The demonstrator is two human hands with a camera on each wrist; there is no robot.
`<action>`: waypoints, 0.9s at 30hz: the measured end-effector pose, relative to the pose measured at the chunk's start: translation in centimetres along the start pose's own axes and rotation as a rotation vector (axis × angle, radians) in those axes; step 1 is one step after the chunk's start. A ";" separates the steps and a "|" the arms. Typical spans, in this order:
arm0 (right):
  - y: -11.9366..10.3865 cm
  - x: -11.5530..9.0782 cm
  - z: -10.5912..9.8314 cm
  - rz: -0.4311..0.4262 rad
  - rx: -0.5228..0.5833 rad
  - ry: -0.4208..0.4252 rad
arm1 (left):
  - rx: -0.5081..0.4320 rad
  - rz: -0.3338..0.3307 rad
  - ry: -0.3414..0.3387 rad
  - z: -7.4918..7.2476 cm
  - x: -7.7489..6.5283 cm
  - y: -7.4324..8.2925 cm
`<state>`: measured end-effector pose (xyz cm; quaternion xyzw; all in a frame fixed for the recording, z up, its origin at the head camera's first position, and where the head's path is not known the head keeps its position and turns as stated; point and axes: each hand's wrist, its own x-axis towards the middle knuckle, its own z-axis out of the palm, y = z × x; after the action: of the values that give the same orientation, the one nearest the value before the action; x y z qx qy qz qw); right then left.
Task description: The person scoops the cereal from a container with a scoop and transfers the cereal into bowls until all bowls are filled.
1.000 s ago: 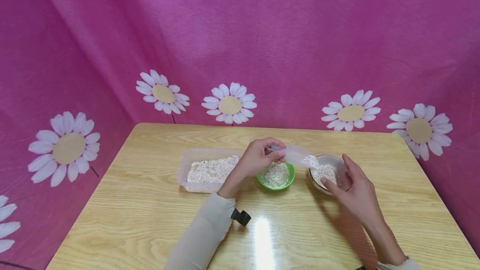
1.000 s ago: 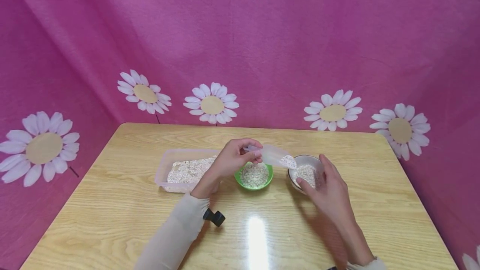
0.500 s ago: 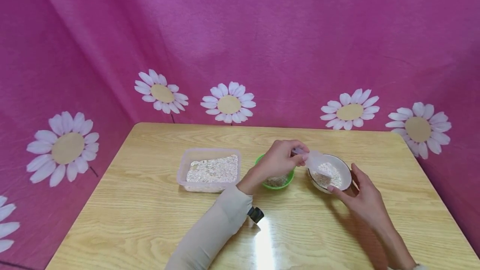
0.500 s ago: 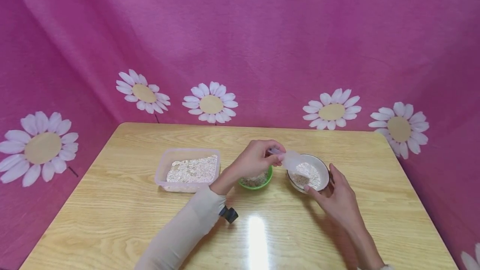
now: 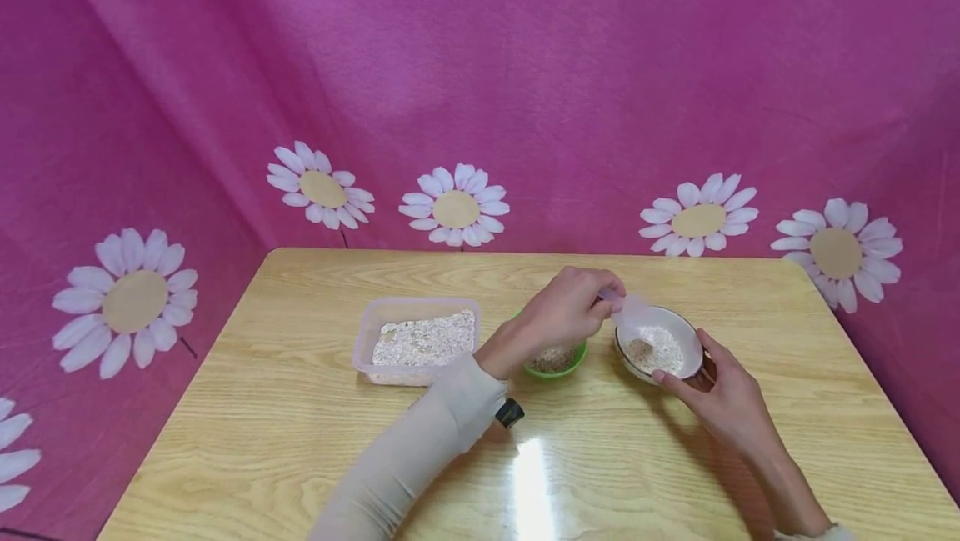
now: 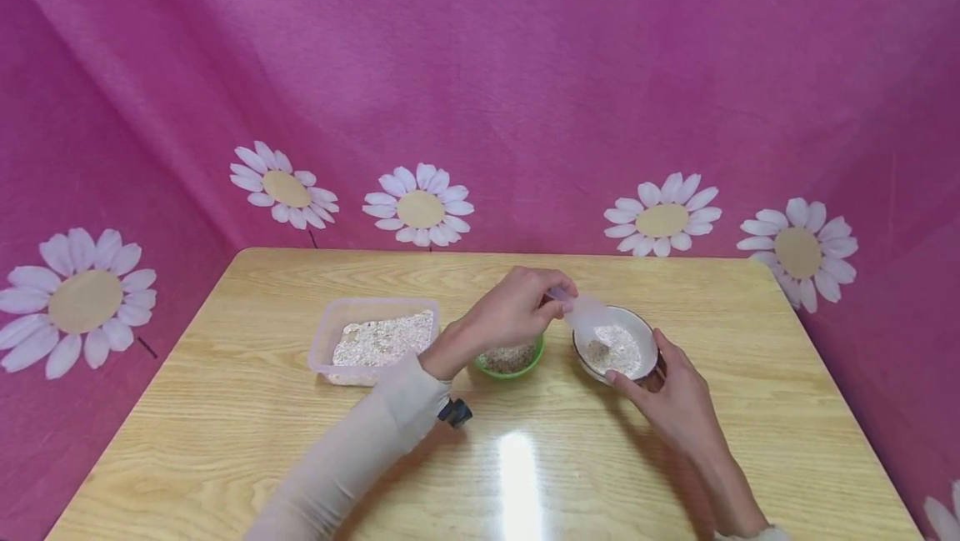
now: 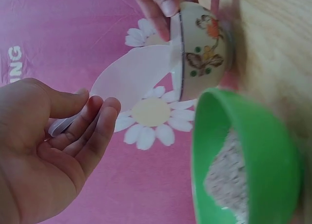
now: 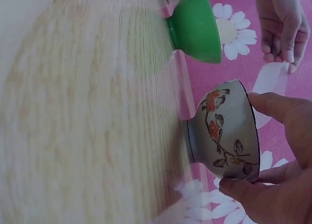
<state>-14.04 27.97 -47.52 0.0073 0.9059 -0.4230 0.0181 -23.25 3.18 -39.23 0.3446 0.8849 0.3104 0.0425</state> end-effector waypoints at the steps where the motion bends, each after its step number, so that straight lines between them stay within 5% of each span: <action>1: 0.0 0.0 0.0 0.001 0.000 -0.001 | 0.005 0.004 0.000 -0.3 0.0 0.2; 7: -0.1 0.2 -0.2 0.016 -0.003 -0.015 | 0.003 0.024 0.027 -1.3 -0.3 0.7; 11: -0.1 0.1 -0.2 -0.002 0.002 -0.001 | -0.098 0.006 0.050 -1.6 -1.3 0.3; 20: -1.5 -0.3 -0.4 -0.083 -0.111 0.131 | -0.393 -0.127 0.176 -3.1 -5.6 -2.4; 27: -4.0 0.1 0.3 -0.170 -0.116 0.181 | -0.469 -0.226 0.323 -4.2 -9.4 -5.2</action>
<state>-14.27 25.15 -44.63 -0.0325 0.9241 -0.3676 -0.0995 -20.37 -7.87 -40.18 0.1710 0.8172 0.5502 0.0137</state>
